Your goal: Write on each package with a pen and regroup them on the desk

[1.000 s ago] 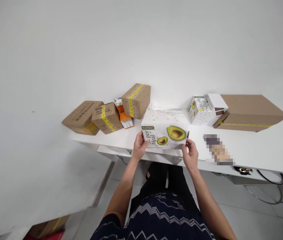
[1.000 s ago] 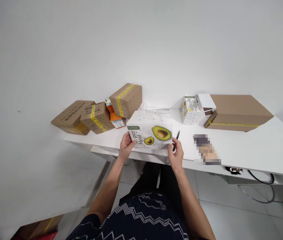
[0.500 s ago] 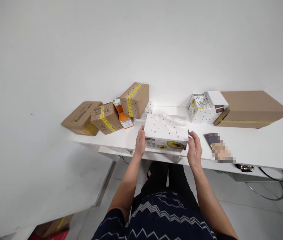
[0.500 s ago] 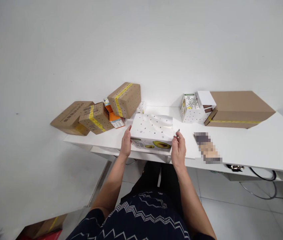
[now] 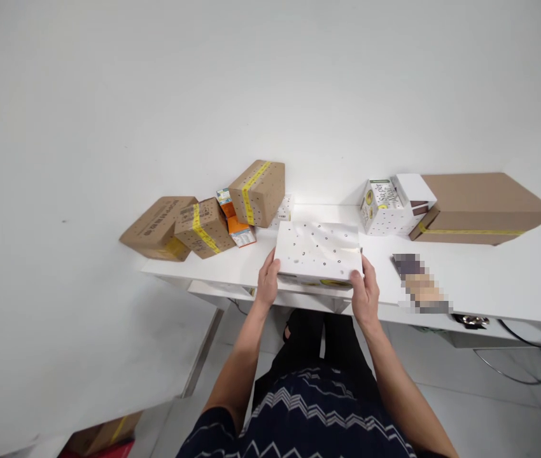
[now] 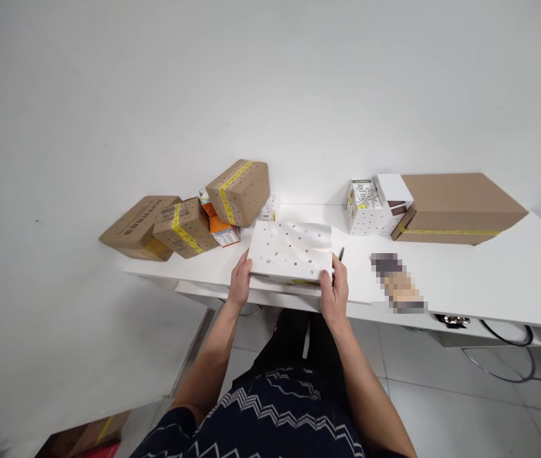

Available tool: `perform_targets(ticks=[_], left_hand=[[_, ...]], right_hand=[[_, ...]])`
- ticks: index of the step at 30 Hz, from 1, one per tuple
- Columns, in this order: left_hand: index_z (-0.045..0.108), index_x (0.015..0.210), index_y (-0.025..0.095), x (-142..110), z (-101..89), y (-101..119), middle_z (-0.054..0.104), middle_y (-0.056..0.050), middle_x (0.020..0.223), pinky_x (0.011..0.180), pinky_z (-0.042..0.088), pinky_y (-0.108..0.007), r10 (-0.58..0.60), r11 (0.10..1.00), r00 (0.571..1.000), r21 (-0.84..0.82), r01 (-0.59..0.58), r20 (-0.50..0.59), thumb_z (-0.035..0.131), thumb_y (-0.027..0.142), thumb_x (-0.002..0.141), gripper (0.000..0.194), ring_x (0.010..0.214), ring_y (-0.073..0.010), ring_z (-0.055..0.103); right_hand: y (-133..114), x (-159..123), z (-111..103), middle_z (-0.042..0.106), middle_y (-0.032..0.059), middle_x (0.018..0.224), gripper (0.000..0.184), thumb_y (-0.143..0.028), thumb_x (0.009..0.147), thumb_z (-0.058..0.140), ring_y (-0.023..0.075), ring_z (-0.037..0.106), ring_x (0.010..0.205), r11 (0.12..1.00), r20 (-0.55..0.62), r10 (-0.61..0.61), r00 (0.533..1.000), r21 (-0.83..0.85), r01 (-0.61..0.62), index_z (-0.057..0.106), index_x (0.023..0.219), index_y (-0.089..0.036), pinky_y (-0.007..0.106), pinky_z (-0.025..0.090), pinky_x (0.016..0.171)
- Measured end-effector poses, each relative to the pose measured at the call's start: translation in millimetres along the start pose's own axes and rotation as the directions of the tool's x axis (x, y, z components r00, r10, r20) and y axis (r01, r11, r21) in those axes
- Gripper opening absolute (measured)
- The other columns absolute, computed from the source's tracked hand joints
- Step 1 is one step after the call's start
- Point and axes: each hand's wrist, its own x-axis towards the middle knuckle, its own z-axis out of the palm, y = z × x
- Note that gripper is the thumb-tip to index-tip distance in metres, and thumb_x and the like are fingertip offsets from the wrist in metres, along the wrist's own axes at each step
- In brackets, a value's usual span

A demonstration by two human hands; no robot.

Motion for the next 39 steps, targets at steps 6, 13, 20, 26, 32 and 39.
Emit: perform_targets(ticks=[6, 13, 20, 26, 32, 39], left_hand=[[0.054, 0.131, 0.021, -8.2, -3.1, -12.1, 0.053, -0.006, 0.140, 0.113, 0.034, -0.040, 0.015, 0.992, 1.000, -0.124, -0.016, -0.005, 0.054, 0.035, 0.083, 0.050, 0.134, -0.0258, 0.045], [0.052, 0.120, 0.020, -15.4, 4.9, -29.6, 0.062, -0.011, 0.124, 0.099, 0.045, -0.041, -0.023, 0.991, 0.999, -0.132, 0.017, -0.048, 0.060, 0.027, 0.072, 0.049, 0.115, -0.0262, 0.058], [0.051, 0.094, 0.020, -20.3, 4.4, -43.3, 0.065, -0.004, 0.091, 0.079, 0.046, -0.032, -0.070, 0.995, 0.995, -0.080, 0.064, -0.072, 0.059, 0.026, 0.071, 0.025, 0.085, -0.0188, 0.061], [0.056, 0.093, 0.020, -21.6, -5.2, -43.6, 0.063, 0.000, 0.082, 0.079, 0.045, -0.031, -0.128, 0.992, 0.991, -0.018, 0.127, -0.043, 0.053, 0.022, 0.072, 0.021, 0.082, -0.0177, 0.058], [0.059, 0.111, 0.021, -11.5, -9.7, -44.0, 0.066, -0.005, 0.111, 0.088, 0.047, -0.034, -0.195, 0.974, 0.979, -0.127, 0.186, -0.063, 0.049, 0.030, 0.076, 0.038, 0.105, -0.0213, 0.059], [0.056, 0.116, 0.022, -7.6, 7.6, -20.3, 0.060, -0.009, 0.123, 0.091, 0.047, -0.034, -0.058, 0.997, 0.976, 0.031, 0.066, -0.211, 0.047, 0.045, 0.089, 0.037, 0.112, -0.0211, 0.057]], right_hand=[[6.1, -0.7, -2.6, 0.053, 0.0107, 0.137, 0.048, -0.039, 0.088, 0.048, 0.0258, 0.049, 0.126, 0.994, 0.017, 0.011, 1.000, 0.111, -0.013, 0.051, 0.133, -0.022, 0.045, 0.040, 0.104], [29.5, -9.4, 2.2, 0.057, 0.0123, 0.127, 0.045, -0.029, 0.081, 0.057, 0.0242, 0.057, 0.115, 0.977, -0.008, 0.018, 1.000, 0.214, -0.015, 0.053, 0.125, -0.020, 0.044, 0.045, 0.099], [53.1, -24.8, -0.1, 0.060, 0.0108, 0.119, 0.037, -0.029, 0.079, 0.056, 0.0222, 0.058, 0.102, 0.989, 0.031, 0.108, 0.994, 0.095, -0.111, 0.058, 0.115, -0.020, 0.043, 0.046, 0.093], [60.4, -30.1, -4.5, 0.062, 0.0082, 0.113, 0.038, -0.025, 0.076, 0.051, 0.0199, 0.058, 0.090, 0.982, 0.060, 0.189, 0.980, -0.041, -0.187, 0.059, 0.113, -0.021, 0.037, 0.050, 0.078], [69.9, -14.1, -17.6, 0.059, 0.0105, 0.109, 0.034, -0.028, 0.079, 0.046, 0.0204, 0.058, 0.088, 0.976, 0.017, 0.130, 0.991, -0.176, -0.125, 0.065, 0.106, -0.019, 0.036, 0.051, 0.075], [65.3, 21.0, -20.0, 0.054, 0.0143, 0.106, 0.052, -0.035, 0.088, 0.046, 0.0284, 0.055, 0.099, 0.658, 0.172, 0.300, 0.938, -0.749, -0.072, 0.050, 0.137, -0.019, 0.040, 0.047, 0.080]])
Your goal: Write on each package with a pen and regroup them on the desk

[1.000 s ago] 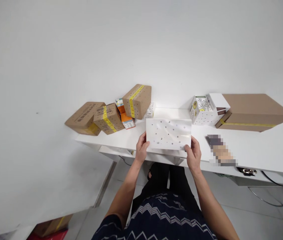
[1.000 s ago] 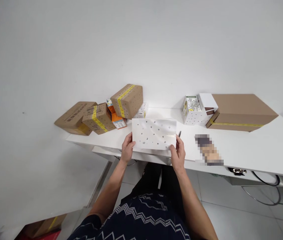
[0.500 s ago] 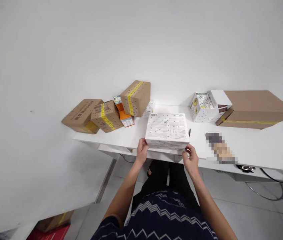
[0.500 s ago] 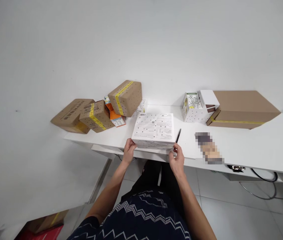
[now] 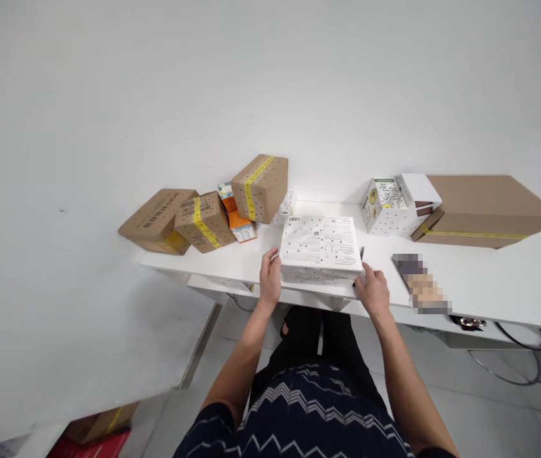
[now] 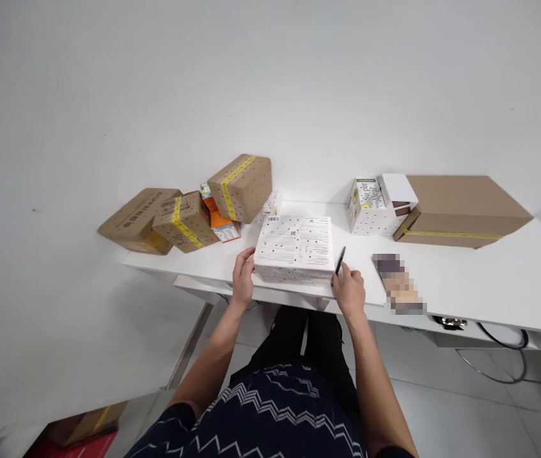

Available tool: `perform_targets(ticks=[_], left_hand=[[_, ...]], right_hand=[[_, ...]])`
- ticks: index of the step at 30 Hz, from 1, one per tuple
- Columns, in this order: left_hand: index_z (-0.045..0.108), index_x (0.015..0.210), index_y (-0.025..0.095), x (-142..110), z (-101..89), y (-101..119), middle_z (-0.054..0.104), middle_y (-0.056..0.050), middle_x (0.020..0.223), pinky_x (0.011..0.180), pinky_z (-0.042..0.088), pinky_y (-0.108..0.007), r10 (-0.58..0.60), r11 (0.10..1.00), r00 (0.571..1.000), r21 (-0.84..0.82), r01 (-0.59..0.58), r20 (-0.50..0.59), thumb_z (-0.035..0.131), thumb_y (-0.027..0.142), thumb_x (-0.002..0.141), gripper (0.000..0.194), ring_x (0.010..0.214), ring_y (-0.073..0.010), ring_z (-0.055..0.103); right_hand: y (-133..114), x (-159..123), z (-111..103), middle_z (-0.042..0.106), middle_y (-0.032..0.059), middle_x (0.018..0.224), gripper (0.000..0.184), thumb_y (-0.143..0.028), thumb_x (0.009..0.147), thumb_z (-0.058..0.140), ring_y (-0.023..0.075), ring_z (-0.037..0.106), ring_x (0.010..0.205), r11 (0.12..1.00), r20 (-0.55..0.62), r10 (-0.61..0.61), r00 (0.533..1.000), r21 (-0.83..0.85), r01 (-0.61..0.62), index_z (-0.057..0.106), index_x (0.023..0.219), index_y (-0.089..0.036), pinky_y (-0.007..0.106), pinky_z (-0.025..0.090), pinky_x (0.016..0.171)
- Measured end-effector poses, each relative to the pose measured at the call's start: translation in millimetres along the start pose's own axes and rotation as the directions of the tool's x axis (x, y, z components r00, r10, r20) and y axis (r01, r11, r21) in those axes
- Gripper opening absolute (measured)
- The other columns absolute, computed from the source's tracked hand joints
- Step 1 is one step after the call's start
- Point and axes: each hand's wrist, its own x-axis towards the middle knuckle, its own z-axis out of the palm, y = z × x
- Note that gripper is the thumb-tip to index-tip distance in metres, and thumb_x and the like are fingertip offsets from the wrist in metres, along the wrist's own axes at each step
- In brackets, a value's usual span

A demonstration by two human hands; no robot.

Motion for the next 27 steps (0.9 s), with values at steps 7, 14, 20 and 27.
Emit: perform_targets(ticks=[7, 14, 20, 27], left_hand=[[0.060, 0.117, 0.022, -11.6, 11.2, 6.4, 0.051, -0.013, 0.127, 0.086, 0.050, -0.032, 0.213, 0.954, 0.972, 0.193, -0.229, 0.100, 0.048, 0.040, 0.091, 0.034, 0.118, -0.0226, 0.052], [0.061, 0.116, 0.022, -13.4, 2.5, 10.4, 0.052, -0.013, 0.124, 0.089, 0.052, -0.036, 0.298, 0.882, 0.945, 0.340, -0.326, 0.134, 0.047, 0.030, 0.092, 0.029, 0.119, -0.0230, 0.052], [0.064, 0.104, 0.020, -7.9, 20.2, 50.2, 0.060, -0.011, 0.115, 0.102, 0.045, -0.045, 0.644, 0.597, 0.733, 0.454, -0.661, 0.219, 0.050, 0.023, 0.091, 0.020, 0.116, -0.0235, 0.053], [0.066, 0.088, 0.019, 15.1, 66.3, 62.1, 0.069, -0.007, 0.094, 0.089, 0.053, -0.038, 0.605, 0.484, 0.641, 0.422, -0.767, 0.472, 0.051, 0.022, 0.089, 0.016, 0.096, -0.0210, 0.062]], right_hand=[[-16.7, 16.6, -6.0, 0.056, 0.0151, 0.097, 0.041, -0.016, 0.085, 0.043, 0.0259, 0.059, 0.089, 0.979, 0.191, 0.027, 0.981, -0.203, 0.013, 0.062, 0.121, -0.016, 0.033, 0.044, 0.071], [8.1, 23.1, -21.8, 0.060, 0.0035, 0.068, 0.033, -0.022, 0.076, 0.046, 0.0176, 0.056, 0.063, 0.832, -0.010, 0.174, 0.985, 0.536, -0.141, 0.069, 0.099, -0.015, 0.030, 0.045, 0.062], [-7.0, 26.9, -61.3, 0.068, 0.0014, 0.073, 0.026, -0.027, 0.065, 0.063, 0.0154, 0.064, 0.066, 0.313, -0.216, 0.199, 0.956, 0.938, 0.147, 0.069, 0.089, -0.017, 0.032, 0.052, 0.067], [-67.9, 14.3, -95.8, 0.063, -0.0023, 0.076, 0.029, -0.031, 0.069, 0.076, 0.0115, 0.062, 0.068, 0.417, -0.558, 0.048, 0.828, 0.765, 0.491, 0.064, 0.092, -0.020, 0.029, 0.051, 0.071]])
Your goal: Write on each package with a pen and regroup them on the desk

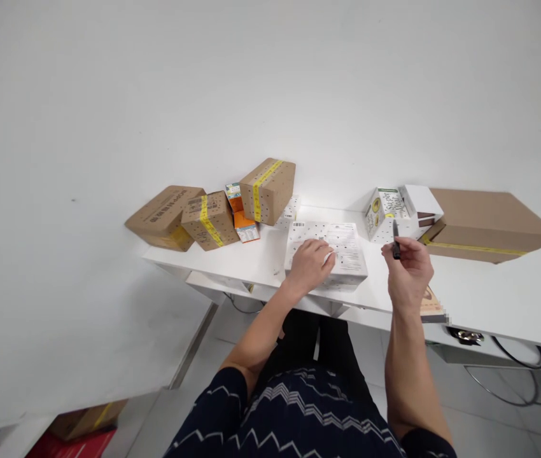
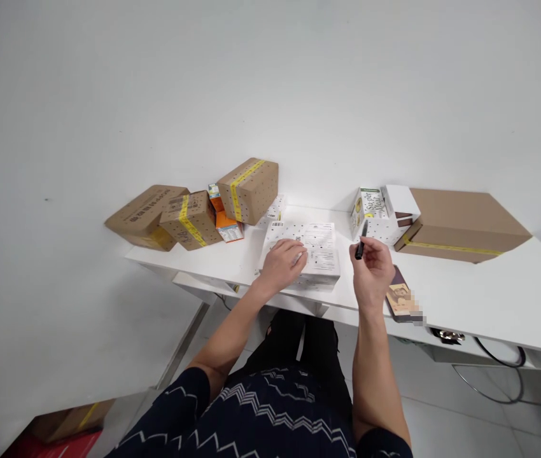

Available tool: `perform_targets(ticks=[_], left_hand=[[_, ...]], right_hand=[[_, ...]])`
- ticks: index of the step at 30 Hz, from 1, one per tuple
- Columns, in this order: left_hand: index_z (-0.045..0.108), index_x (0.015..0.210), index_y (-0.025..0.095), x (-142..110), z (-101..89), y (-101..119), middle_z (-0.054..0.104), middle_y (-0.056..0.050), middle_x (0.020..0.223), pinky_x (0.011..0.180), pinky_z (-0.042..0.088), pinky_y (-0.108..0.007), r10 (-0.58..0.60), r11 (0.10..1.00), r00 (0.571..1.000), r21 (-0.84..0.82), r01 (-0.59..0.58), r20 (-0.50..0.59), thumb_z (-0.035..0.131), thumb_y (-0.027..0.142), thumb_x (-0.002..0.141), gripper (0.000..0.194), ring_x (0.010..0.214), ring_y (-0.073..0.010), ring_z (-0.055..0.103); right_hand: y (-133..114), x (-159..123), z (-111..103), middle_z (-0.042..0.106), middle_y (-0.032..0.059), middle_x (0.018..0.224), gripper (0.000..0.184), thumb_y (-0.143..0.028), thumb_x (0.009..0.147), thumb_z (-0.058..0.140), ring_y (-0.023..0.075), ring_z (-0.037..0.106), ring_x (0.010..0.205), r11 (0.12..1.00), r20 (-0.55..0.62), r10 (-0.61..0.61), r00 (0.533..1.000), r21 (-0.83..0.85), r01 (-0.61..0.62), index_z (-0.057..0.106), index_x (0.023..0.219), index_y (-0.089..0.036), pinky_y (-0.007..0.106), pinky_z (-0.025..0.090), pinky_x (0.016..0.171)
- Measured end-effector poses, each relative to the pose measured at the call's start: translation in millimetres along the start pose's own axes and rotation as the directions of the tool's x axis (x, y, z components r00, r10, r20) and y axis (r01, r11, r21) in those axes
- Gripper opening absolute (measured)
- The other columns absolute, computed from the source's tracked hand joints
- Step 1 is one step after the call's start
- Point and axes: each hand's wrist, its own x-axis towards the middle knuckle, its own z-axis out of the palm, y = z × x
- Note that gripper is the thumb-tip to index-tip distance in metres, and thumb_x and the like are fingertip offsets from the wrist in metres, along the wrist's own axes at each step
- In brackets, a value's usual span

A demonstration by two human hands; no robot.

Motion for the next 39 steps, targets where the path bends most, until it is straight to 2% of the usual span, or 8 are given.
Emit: perform_targets(ticks=[4, 8, 14, 22, 26, 31, 36, 39], left_hand=[[0.065, 0.097, 0.017, 2.1, 16.1, -4.3, 0.066, -0.013, 0.106, 0.093, 0.051, -0.045, -0.037, 0.997, 0.993, 0.067, 0.030, 0.115, 0.050, 0.026, 0.089, 0.019, 0.106, -0.0274, 0.059], [0.063, 0.108, 0.016, -1.5, 20.1, -4.0, 0.063, -0.015, 0.116, 0.101, 0.047, -0.048, -0.047, 0.998, 0.992, 0.053, 0.042, 0.114, 0.050, 0.026, 0.090, 0.025, 0.114, -0.0290, 0.057], [0.065, 0.087, 0.016, -6.4, 15.8, -3.9, 0.069, -0.012, 0.093, 0.084, 0.053, -0.040, 0.023, 0.998, 0.997, 0.064, -0.028, 0.068, 0.044, 0.023, 0.092, 0.023, 0.093, -0.0243, 0.064], [0.060, 0.068, 0.020, -13.3, 12.5, -3.4, 0.067, -0.007, 0.072, 0.063, 0.050, -0.032, 0.091, 0.988, 0.996, 0.124, -0.090, 0.002, 0.044, 0.019, 0.089, 0.026, 0.072, -0.0194, 0.063], [0.060, 0.068, 0.021, -12.8, 13.8, -3.9, 0.067, -0.007, 0.073, 0.063, 0.050, -0.033, 0.075, 0.991, 0.997, 0.113, -0.077, 0.017, 0.044, 0.018, 0.088, 0.026, 0.073, -0.0193, 0.064], [0.060, 0.067, 0.021, -14.6, 15.8, -5.4, 0.067, -0.007, 0.073, 0.065, 0.051, -0.034, 0.055, 0.994, 0.998, 0.095, -0.057, 0.019, 0.043, 0.020, 0.088, 0.027, 0.074, -0.0198, 0.064], [0.060, 0.068, 0.022, -15.4, 17.0, -6.3, 0.066, -0.007, 0.072, 0.065, 0.050, -0.034, 0.038, 0.997, 0.999, 0.066, -0.039, 0.021, 0.043, 0.020, 0.088, 0.027, 0.074, -0.0198, 0.063], [0.059, 0.067, 0.021, -15.5, 17.4, -6.6, 0.067, -0.007, 0.073, 0.064, 0.050, -0.034, 0.051, 0.997, 0.999, 0.065, -0.051, 0.005, 0.044, 0.020, 0.088, 0.026, 0.074, -0.0194, 0.064]], right_hand=[[-16.2, -4.7, 23.2, 0.053, -0.0059, 0.065, 0.024, -0.039, 0.078, 0.069, 0.0100, 0.055, 0.056, 0.999, 0.002, -0.035, 0.999, -0.042, 0.035, 0.054, 0.085, -0.021, 0.025, 0.046, 0.059], [-15.8, -5.7, 42.4, 0.046, -0.0094, 0.051, 0.025, -0.040, 0.081, 0.064, 0.0090, 0.046, 0.045, 0.999, 0.122, 0.033, 0.992, -0.038, -0.029, 0.047, 0.078, -0.022, 0.023, 0.040, 0.052], [8.9, -1.5, 58.9, 0.066, 0.0015, 0.076, 0.024, -0.039, 0.083, 0.053, 0.0147, 0.062, 0.069, 0.975, 0.379, 0.210, 0.901, -0.018, -0.220, 0.062, 0.091, -0.019, 0.031, 0.050, 0.070], [20.9, -4.6, 56.6, 0.049, -0.0068, 0.058, 0.015, -0.029, 0.074, 0.060, 0.0096, 0.046, 0.055, 0.976, 0.209, 0.203, 0.956, -0.126, -0.180, 0.049, 0.069, -0.021, 0.023, 0.040, 0.057], [20.4, -4.7, 57.2, 0.061, -0.0024, 0.065, 0.015, -0.034, 0.081, 0.052, 0.0123, 0.055, 0.058, 0.952, 0.283, 0.303, 0.910, -0.042, -0.304, 0.057, 0.079, -0.020, 0.027, 0.046, 0.060], [21.2, -4.9, 57.3, 0.062, -0.0018, 0.070, 0.014, -0.030, 0.073, 0.060, 0.0129, 0.057, 0.064, 0.964, 0.339, 0.252, 0.907, -0.170, -0.204, 0.061, 0.081, -0.019, 0.027, 0.047, 0.064], [21.3, -8.8, 57.8, 0.056, -0.0054, 0.057, 0.021, -0.039, 0.082, 0.053, 0.0109, 0.051, 0.049, 0.941, 0.291, 0.325, 0.900, -0.197, -0.276, 0.048, 0.071, -0.022, 0.022, 0.042, 0.049], [18.2, -9.5, 58.0, 0.057, -0.0048, 0.055, 0.024, -0.041, 0.085, 0.048, 0.0121, 0.053, 0.048, 0.928, 0.292, 0.299, 0.908, -0.311, -0.206, 0.047, 0.070, -0.023, 0.024, 0.042, 0.053]])
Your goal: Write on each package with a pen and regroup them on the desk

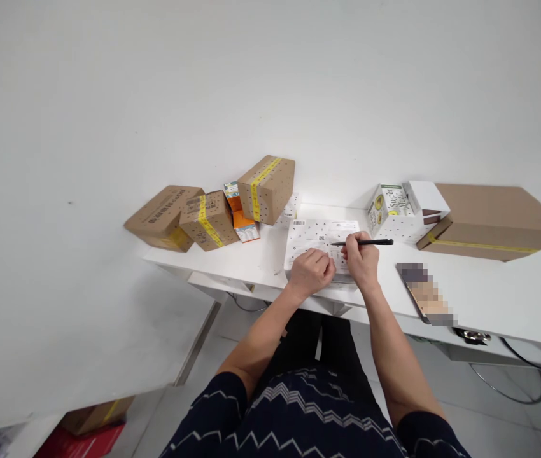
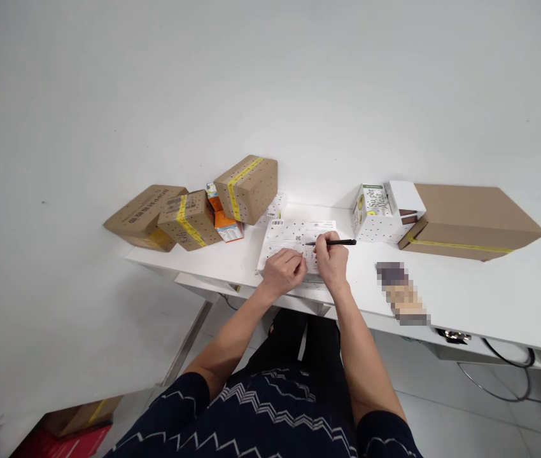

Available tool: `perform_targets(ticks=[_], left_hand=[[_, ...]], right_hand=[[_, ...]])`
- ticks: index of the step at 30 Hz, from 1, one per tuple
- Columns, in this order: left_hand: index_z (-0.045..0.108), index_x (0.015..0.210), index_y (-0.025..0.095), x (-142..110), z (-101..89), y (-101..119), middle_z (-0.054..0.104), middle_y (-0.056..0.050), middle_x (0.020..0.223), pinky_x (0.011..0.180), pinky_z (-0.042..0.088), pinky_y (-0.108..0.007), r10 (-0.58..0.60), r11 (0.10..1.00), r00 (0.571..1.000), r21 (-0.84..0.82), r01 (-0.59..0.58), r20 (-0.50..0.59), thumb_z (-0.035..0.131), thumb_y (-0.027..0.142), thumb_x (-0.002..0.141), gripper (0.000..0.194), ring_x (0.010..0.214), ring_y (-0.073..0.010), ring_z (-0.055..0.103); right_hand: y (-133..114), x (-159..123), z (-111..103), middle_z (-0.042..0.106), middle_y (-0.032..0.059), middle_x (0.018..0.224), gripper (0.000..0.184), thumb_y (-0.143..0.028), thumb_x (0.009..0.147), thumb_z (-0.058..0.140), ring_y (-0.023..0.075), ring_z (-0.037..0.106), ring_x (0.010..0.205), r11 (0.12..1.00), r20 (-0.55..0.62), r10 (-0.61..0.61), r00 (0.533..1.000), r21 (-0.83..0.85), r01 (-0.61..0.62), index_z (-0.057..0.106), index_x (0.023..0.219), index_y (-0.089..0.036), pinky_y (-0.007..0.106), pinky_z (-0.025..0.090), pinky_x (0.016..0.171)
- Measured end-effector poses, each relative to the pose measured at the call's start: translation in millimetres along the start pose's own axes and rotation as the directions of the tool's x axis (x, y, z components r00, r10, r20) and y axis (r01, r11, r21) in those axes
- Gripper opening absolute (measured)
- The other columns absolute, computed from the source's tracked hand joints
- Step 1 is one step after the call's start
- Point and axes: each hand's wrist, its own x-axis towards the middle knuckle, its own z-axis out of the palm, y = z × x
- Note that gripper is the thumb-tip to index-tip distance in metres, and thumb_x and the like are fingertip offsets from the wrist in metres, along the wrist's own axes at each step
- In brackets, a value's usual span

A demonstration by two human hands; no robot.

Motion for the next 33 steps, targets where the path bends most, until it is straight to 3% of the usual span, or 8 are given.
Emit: perform_targets(ticks=[4, 24, 26, 29, 33], left_hand=[[0.060, 0.068, 0.021, -0.4, 0.3, -0.3, 0.066, -0.008, 0.073, 0.065, 0.050, -0.035, -0.017, 0.999, 1.000, -0.036, 0.018, 0.005, 0.044, 0.021, 0.088, 0.026, 0.074, -0.0199, 0.064], [0.059, 0.067, 0.022, -0.5, 0.9, -0.7, 0.066, -0.007, 0.072, 0.066, 0.050, -0.034, 0.004, 1.000, 1.000, 0.018, -0.004, 0.001, 0.044, 0.019, 0.088, 0.026, 0.074, -0.0193, 0.063], [0.059, 0.066, 0.022, -0.2, 0.4, -0.5, 0.066, -0.006, 0.071, 0.064, 0.050, -0.033, 0.016, 0.999, 1.000, 0.037, -0.016, -0.010, 0.044, 0.019, 0.088, 0.026, 0.073, -0.0190, 0.063], [0.059, 0.066, 0.021, 0.2, 0.0, -0.3, 0.067, -0.006, 0.071, 0.063, 0.049, -0.032, 0.047, 0.998, 0.998, 0.052, -0.045, -0.038, 0.045, 0.018, 0.087, 0.026, 0.072, -0.0184, 0.063], [0.057, 0.063, 0.020, 0.3, 0.5, -0.8, 0.066, -0.005, 0.069, 0.059, 0.048, -0.029, 0.078, 0.995, 0.994, 0.073, -0.072, -0.078, 0.047, 0.015, 0.086, 0.025, 0.069, -0.0164, 0.062]], right_hand=[[-5.4, -1.0, -0.8, 0.057, -0.0043, 0.053, 0.024, -0.039, 0.087, 0.046, 0.0128, 0.053, 0.050, 0.989, 0.009, -0.045, 0.999, -0.140, 0.046, 0.047, 0.068, -0.023, 0.025, 0.042, 0.057], [1.8, 0.3, 1.8, 0.053, -0.0049, 0.053, 0.023, -0.039, 0.089, 0.044, 0.0130, 0.051, 0.049, 0.971, 0.041, -0.085, 0.996, -0.222, 0.092, 0.046, 0.072, -0.023, 0.026, 0.039, 0.056], [1.6, -1.6, 2.1, 0.054, -0.0044, 0.054, 0.024, -0.038, 0.089, 0.045, 0.0128, 0.052, 0.050, 0.979, -0.010, -0.089, 0.996, -0.187, 0.086, 0.046, 0.072, -0.023, 0.026, 0.040, 0.056], [1.6, -3.9, 1.7, 0.056, -0.0037, 0.061, 0.024, -0.041, 0.090, 0.045, 0.0119, 0.054, 0.052, 0.992, -0.161, -0.122, 0.979, -0.002, 0.123, 0.047, 0.077, -0.022, 0.024, 0.043, 0.054], [18.9, -0.3, -11.0, 0.057, -0.0026, 0.073, 0.027, -0.047, 0.091, 0.045, 0.0103, 0.054, 0.053, 0.953, -0.415, -0.143, 0.899, 0.186, 0.238, 0.050, 0.091, -0.021, 0.025, 0.048, 0.054]])
